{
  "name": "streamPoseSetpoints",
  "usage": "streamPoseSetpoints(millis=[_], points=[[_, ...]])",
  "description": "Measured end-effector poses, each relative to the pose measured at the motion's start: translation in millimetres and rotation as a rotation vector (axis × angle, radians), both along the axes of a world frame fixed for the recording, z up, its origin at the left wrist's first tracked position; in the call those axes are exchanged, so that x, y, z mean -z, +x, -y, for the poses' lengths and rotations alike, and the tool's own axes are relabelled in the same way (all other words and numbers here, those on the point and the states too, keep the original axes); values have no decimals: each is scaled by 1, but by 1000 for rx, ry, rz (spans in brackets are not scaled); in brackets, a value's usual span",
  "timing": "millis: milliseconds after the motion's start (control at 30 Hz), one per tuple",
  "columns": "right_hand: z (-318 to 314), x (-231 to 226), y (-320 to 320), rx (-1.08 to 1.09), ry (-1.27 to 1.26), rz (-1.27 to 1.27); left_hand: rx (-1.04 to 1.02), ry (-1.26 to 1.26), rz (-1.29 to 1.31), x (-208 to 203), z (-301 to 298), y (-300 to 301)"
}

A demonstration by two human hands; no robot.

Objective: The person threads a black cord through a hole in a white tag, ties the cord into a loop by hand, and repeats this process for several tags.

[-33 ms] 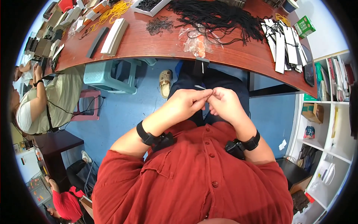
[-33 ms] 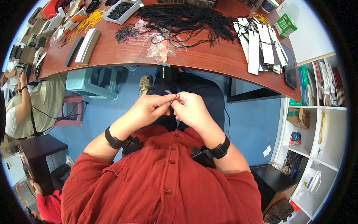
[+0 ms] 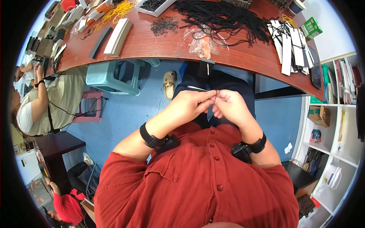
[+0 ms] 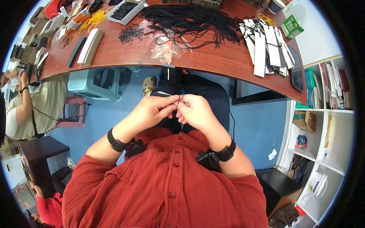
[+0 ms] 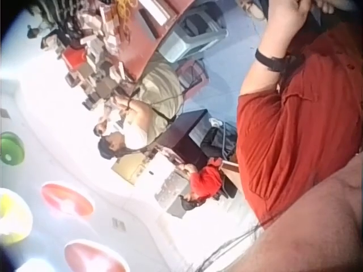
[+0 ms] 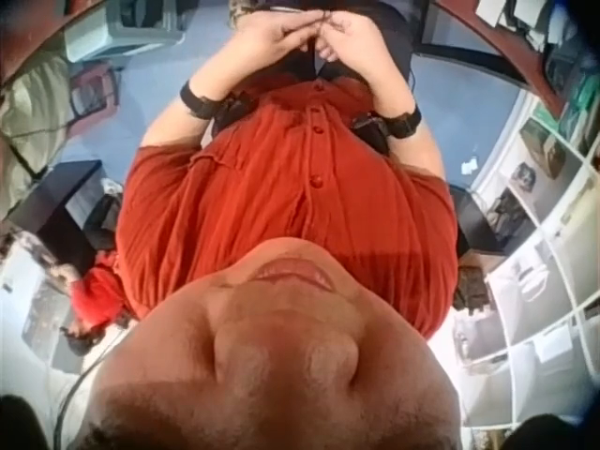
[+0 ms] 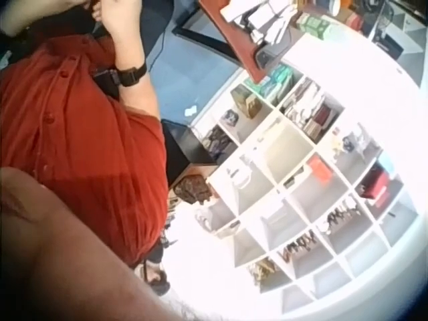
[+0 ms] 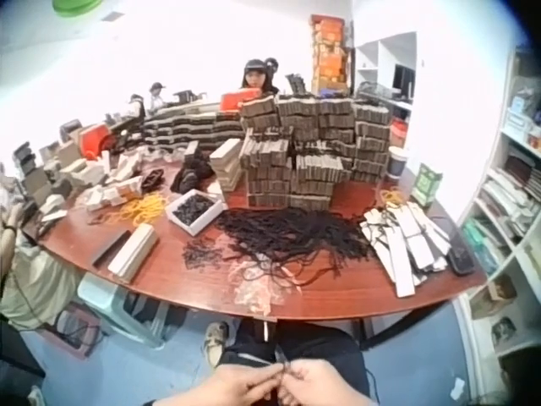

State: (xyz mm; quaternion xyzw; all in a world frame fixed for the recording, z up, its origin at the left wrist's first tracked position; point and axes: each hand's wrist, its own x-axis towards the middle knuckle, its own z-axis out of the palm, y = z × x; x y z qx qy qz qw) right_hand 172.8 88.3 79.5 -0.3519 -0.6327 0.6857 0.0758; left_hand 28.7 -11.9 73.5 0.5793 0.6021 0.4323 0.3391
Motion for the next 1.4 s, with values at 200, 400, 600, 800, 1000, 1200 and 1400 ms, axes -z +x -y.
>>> streamPoseSetpoints(millis=[200,400,600,800,1000,1200,1400], points=[[4,-5,-1,-85,-46,160,18,165,-674,-8,5,-3],[-1,10,2,-132,-220,-53,-126,129,-437,-8,0,-1],[-5,30,9,-128,-628,-325,-86,-213,712,1,-2,-7],[12,20,4,-245,-259,-281,-90,-16,875,10,-10,-2],[-1,-17,8,-373,306,57,-431,170,556,-15,-2,-32],[-47,-106,21,-255,1053,69,-370,77,580,-40,13,-52],[-238,-132,83,270,1294,533,-818,390,-201,-86,20,-184]])
